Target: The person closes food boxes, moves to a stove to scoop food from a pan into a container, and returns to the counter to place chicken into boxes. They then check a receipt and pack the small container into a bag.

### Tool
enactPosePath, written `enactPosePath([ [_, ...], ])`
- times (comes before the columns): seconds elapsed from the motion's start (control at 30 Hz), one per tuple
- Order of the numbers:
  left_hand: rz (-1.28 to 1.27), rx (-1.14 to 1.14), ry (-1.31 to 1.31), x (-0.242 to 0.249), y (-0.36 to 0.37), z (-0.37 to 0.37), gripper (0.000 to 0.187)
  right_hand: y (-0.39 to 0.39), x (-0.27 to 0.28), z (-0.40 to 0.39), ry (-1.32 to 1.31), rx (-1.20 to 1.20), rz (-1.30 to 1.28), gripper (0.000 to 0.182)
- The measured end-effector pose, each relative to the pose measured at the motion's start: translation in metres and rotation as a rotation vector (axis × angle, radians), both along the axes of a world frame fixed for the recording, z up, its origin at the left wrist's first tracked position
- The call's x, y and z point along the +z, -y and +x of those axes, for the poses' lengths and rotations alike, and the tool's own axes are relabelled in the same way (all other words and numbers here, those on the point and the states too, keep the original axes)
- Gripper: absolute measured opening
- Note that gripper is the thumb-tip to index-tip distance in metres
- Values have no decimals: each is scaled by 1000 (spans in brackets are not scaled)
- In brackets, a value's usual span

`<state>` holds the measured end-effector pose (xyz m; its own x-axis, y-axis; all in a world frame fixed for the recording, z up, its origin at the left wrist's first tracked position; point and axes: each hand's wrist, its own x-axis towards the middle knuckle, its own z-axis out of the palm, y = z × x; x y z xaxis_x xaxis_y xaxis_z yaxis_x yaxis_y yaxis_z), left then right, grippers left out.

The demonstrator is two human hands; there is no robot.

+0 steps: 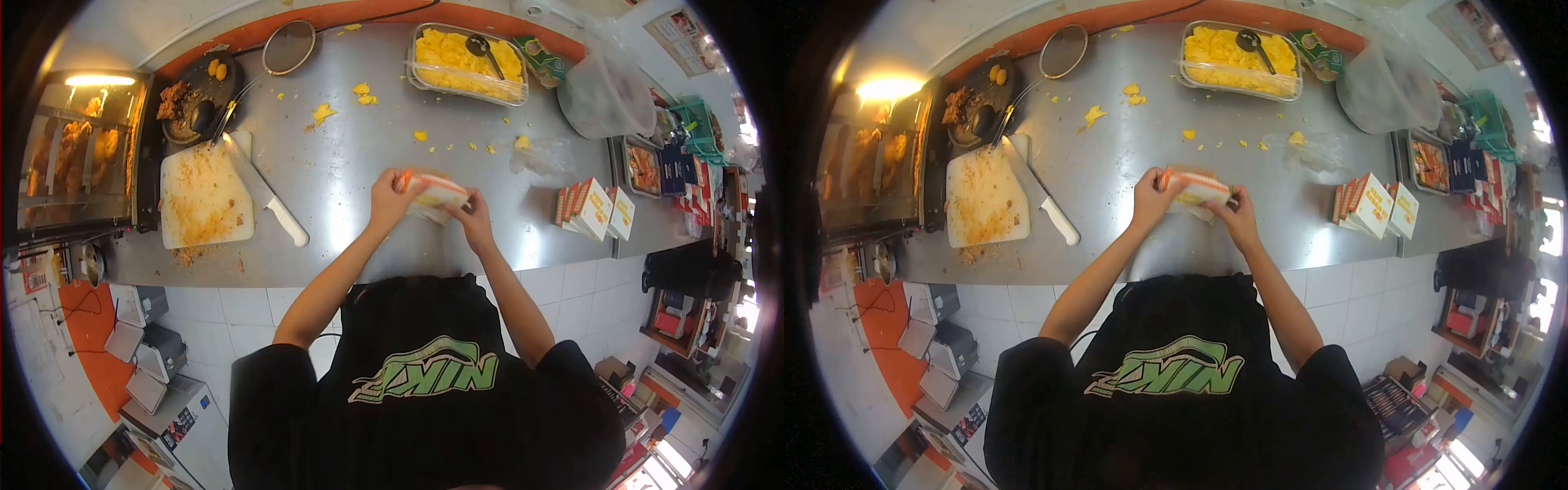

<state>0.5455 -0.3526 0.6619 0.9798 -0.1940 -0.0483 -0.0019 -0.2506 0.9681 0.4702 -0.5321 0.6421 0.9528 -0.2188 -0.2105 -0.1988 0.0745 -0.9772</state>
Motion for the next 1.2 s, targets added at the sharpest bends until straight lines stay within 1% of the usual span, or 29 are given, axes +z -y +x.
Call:
enactPosePath([
  [0.03, -27, 178, -228, -4, 10, 6, 35, 2, 1, 11, -118, -54, 158, 38],
  [0.07, -29, 164, -218, -14, 15, 7, 35, 7, 0, 20, -107, -67, 156, 38],
  [0.13, -100, 263, -224, -31, 21, 10, 38, 16, -5, 31, -156, 71, 379, 37],
  [0.17, -94, 246, -215, -27, 19, 10, 38, 19, 1, 31, -143, 56, 385, 37],
  [0.23, -334, -37, -153, -12, 7, 1, 34, 25, 23, 27, -92, 295, 273, 34],
  [0.27, -326, -46, -158, -7, -4, -2, 34, 26, 28, 21, -93, 285, 282, 34],
  [0.33, -55, -548, 139, 3, -26, -3, 26, 30, 35, 7, 298, 396, -263, 31],
  [0.37, -56, -553, 134, 7, -32, -3, 26, 31, 40, 0, 292, 391, -261, 31],
  [0.43, 206, -890, 351, 10, -43, -12, 25, 28, 45, -19, 268, 713, -537, 31],
  [0.47, 231, -926, 348, 6, -43, -16, 28, 25, 42, -25, 292, 774, -589, 29],
  [0.5, 232, -923, 340, 0, -45, -18, 28, 23, 39, -27, 289, 779, -582, 29],
  [0.57, 468, -1010, 125, -6, -47, -25, 28, 20, 33, -34, 82, 847, -701, 29],
  [0.6, 470, -1010, 122, -6, -48, -26, 28, 20, 30, -35, 81, 848, -698, 29],
  [0.67, 390, -890, 35, -5, -49, -24, 28, 21, 27, -34, 25, 791, -629, 29],
  [0.7, 391, -893, 31, -5, -49, -26, 28, 22, 27, -34, 21, 789, -626, 29],
  [0.77, -157, -478, -373, -6, -46, -29, 25, 25, 28, -28, -53, 507, -285, 34],
  [0.8, -136, -389, -400, -6, -41, -30, 26, 25, 21, -27, -51, 504, -287, 34],
  [0.83, -135, -392, -397, -10, -35, -31, 26, 21, 8, -27, -114, 398, -222, 40],
  [0.87, -103, -233, -373, -21, -29, -34, 27, 17, 1, -26, -177, 291, -155, 46],
  [0.9, -72, -74, -345, -27, -23, -36, 29, 11, 4, -24, -174, 287, -155, 46],
  [0.93, -146, -5, -398, -34, -18, -37, 32, 4, 8, -22, -233, 183, -115, 50],
  [0.97, -146, -7, -398, -37, -14, -39, 32, 1, 10, -22, -293, 80, -74, 54],
  [1.0, -214, 41, -443, -40, -10, -39, 36, 1, 1, -23, -292, 77, -74, 54],
  [1.03, -283, 90, -487, -43, -8, -39, 40, 0, -13, -22, -295, 84, 115, 57],
  [1.07, -284, 88, -484, -54, -8, -40, 40, 1, -21, -22, -295, 91, 302, 61],
  [1.1, -232, 111, -367, -65, -7, -40, 40, 1, -13, -20, -291, 89, 301, 61],
  [1.13, -182, 135, -248, -75, -6, -39, 40, 4, -5, -18, -251, 161, 305, 61],
  [1.17, -185, 133, -241, -73, -5, -36, 40, 6, 1, -14, -209, 234, 309, 61],
  [1.2, -258, 86, -266, -70, -5, -37, 39, 10, -3, -13, -204, 233, 307, 61],
])
